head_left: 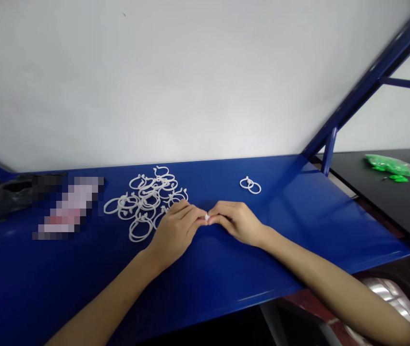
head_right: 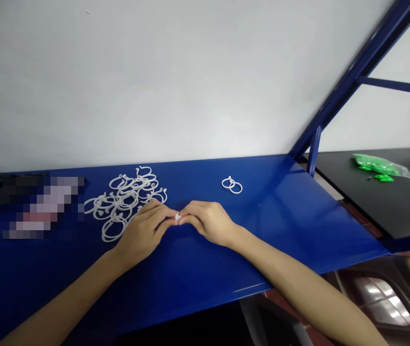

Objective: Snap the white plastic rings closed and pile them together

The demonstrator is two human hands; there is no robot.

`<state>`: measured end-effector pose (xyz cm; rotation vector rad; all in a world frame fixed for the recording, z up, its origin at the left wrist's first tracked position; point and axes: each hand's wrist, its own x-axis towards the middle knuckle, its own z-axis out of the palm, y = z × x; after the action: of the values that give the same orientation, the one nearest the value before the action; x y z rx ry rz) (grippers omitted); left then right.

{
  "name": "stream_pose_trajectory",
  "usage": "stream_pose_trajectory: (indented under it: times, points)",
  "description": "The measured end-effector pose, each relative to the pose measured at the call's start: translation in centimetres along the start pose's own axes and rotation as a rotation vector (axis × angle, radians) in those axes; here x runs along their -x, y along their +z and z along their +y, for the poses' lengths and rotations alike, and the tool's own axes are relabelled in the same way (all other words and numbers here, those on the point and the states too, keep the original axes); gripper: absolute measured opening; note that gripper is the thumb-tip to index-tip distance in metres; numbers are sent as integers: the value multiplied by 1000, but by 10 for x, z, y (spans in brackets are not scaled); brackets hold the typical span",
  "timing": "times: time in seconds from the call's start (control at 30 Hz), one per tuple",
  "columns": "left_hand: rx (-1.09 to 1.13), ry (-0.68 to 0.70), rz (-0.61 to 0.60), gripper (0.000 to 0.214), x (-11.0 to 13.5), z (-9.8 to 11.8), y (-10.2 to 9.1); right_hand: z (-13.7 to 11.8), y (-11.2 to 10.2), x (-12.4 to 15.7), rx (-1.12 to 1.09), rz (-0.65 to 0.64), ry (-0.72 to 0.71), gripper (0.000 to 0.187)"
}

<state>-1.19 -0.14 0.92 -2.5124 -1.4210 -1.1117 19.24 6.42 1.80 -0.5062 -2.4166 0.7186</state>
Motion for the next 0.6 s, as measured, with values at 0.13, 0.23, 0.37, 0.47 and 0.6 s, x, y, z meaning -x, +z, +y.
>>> stream_pose_trajectory:
  times: [0.13,0.23,0.37,0.47,0.6]
  points:
    - [-180,-93,-5,19,-3,-10,-4,11,-10,-4,192,77,123,22]
    - [-389,-213,-11,24,-2,-23,-9,26,-28,-5,455,152,305,24]
    - [-565,-336,-79,31,3,-43,-13,45,-58,-3,685,239,583,25]
    - [-585,-354,-102,28,6,-52,-14,53,-71,-1,716,260,708,23]
    - [-553,-327,-46,23,6,-52,-18,55,-75,0,786,234,823,26]
